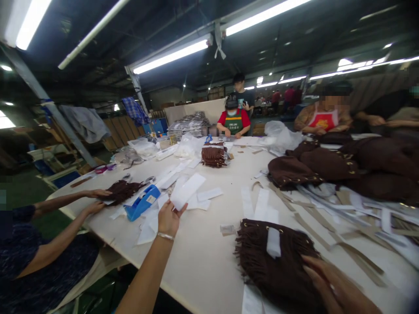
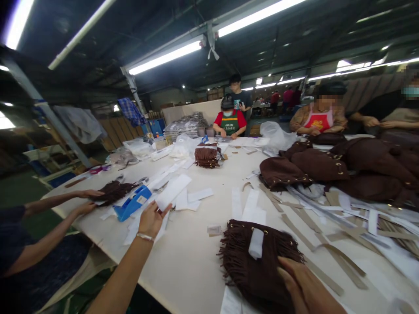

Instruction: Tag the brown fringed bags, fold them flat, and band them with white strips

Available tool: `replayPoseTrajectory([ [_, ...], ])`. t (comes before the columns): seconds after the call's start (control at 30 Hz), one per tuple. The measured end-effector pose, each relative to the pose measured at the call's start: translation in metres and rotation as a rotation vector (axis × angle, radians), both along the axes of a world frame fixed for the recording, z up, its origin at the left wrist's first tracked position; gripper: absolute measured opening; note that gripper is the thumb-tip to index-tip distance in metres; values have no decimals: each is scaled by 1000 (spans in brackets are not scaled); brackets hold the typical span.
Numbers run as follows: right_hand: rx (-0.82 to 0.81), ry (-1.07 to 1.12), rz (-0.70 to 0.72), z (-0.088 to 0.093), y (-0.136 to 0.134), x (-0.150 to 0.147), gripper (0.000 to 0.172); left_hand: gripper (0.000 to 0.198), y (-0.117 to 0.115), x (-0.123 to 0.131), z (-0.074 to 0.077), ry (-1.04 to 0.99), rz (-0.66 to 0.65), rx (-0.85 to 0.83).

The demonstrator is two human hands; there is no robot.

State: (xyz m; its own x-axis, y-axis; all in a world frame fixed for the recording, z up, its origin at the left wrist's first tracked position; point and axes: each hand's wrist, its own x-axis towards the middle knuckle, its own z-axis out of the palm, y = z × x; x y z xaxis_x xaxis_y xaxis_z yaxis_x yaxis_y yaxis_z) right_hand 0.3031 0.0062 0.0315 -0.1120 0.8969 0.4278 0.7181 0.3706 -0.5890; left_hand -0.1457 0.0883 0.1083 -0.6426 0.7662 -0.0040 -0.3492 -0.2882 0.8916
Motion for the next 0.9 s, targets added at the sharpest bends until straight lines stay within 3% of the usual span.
replayPoseTrajectory([
  [0.07, -262, 301, 15, 32, -19, -40, 44, 16, -26, 62, -6, -58, -192, 49],
  [0.13, -441, 662, 103, 52, -32, -83, 57, 22, -58, 125, -11, -70, -395, 45],
  [0.2, -536, 883, 73, 57, -38, -108, 51, 26, -88, 175, -13, 9, -632, -36],
  [0.27, -529, 998, -77, 48, -43, -102, 44, 29, -109, 201, -14, 176, -841, -90],
  [0.33, -467, 1054, -260, 35, -54, -67, 42, 31, -115, 207, -17, 475, -863, -52],
  [0.43, -340, 1065, -572, 18, -83, 6, 39, 35, -106, 201, -28, 1134, -761, 156],
  [0.5, -368, 1023, -652, 11, -104, 36, 41, 40, -97, 202, -39, 1538, -812, 308],
  [0.53, -425, 1006, -615, 9, -114, 41, 41, 40, -93, 205, -46, 1690, -845, 357],
  [0.63, -728, 1046, -231, 1, -136, 14, 42, 36, -80, 216, -65, 1942, -828, 349],
  [0.7, -917, 1111, 25, -9, -144, -22, 44, 33, -71, 218, -75, 1965, -820, 307],
  [0.73, -991, 1132, 69, -15, -145, -39, 44, 32, -67, 217, -79, 1946, -834, 299],
  [0.83, -1103, 1217, -66, -33, -141, -76, 41, 32, -56, 209, -85, 1851, -919, 307],
  [0.9, -1060, 1343, -217, -41, -135, -87, 40, 34, -50, 204, -87, 1820, -969, 311],
])
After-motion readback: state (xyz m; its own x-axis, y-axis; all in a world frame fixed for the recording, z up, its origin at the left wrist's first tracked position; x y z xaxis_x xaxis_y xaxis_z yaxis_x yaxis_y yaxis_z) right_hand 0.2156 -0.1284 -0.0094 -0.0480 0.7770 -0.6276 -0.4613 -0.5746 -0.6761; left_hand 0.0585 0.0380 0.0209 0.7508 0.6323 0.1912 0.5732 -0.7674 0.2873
